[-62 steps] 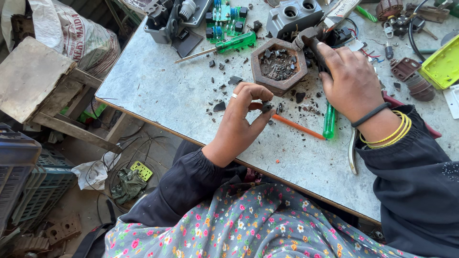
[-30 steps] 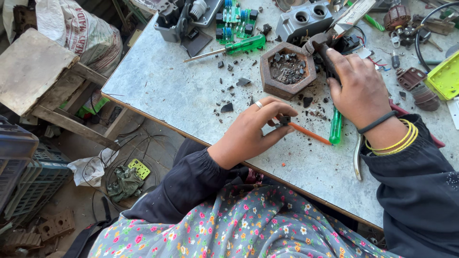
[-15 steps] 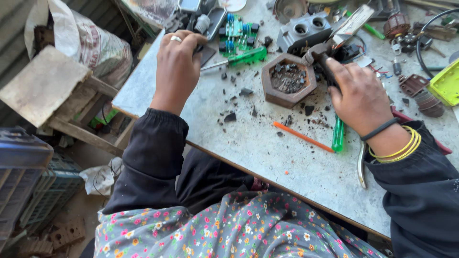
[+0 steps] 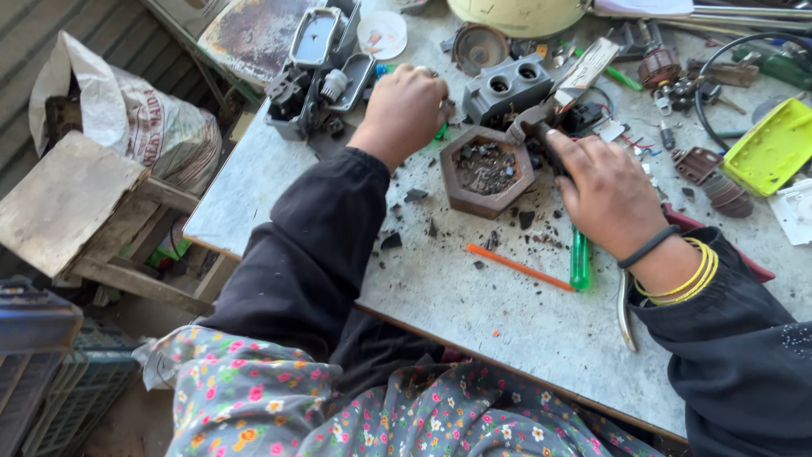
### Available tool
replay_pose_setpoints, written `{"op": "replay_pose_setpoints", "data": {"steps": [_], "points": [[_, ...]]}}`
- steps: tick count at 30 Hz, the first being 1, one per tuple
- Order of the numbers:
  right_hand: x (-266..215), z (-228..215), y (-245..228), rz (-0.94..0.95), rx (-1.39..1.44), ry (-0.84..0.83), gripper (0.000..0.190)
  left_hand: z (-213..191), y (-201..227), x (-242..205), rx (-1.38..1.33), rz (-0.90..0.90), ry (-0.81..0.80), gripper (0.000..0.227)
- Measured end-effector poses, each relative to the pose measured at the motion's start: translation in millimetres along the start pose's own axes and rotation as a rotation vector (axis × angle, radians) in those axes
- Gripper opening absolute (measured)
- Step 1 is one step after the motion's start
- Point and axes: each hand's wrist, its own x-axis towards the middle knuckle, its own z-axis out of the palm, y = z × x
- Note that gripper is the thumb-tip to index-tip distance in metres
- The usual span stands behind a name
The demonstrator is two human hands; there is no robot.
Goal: The person uses a hammer to repeatedly strike a small black plastic component held in a metal vise on a cluttered workbench. They adjust the component's position and continue hammering to break it apart, with debris accumulating on the table.
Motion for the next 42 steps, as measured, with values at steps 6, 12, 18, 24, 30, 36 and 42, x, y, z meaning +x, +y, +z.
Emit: {"op": "replay_pose_setpoints", "data": {"steps": [6, 12, 18, 24, 30, 36, 42], "points": [[0, 2, 2, -0.006, -0.019, 0.003, 0.067, 5, -18, 5, -0.291, -0.206, 0.031, 0.021], [1, 1, 2, -0.010, -0.004, -0.008, 0.067, 5, -23, -6, -0.408, -0.038, 0.190, 0.027], [1, 1, -1, 0.022, -0.018, -0.030, 0.066, 21, -6, -4, -0.235, 0.123, 0.168, 0.025], [1, 1, -1, -0.011, -0.017, -0.002, 0.067, -16, -53, -23, -0.744, -0.044, 0.113, 0.022], [1, 1, -1, 0.012, -0.015, -0.016, 0.068, -39, -71, -47, -0.305, -0.202, 0.051, 0.018], [-1, 3, 1, 0.006, -0.028, -0.016, 0.067, -28, -68, -47, -0.288, -0.263, -0.033, 0.029], [0, 2, 1, -0.009, -0.033, -0.008, 0.069, -28, -83, -48, -0.566, -0.253, 0.089, 0.035]]}}
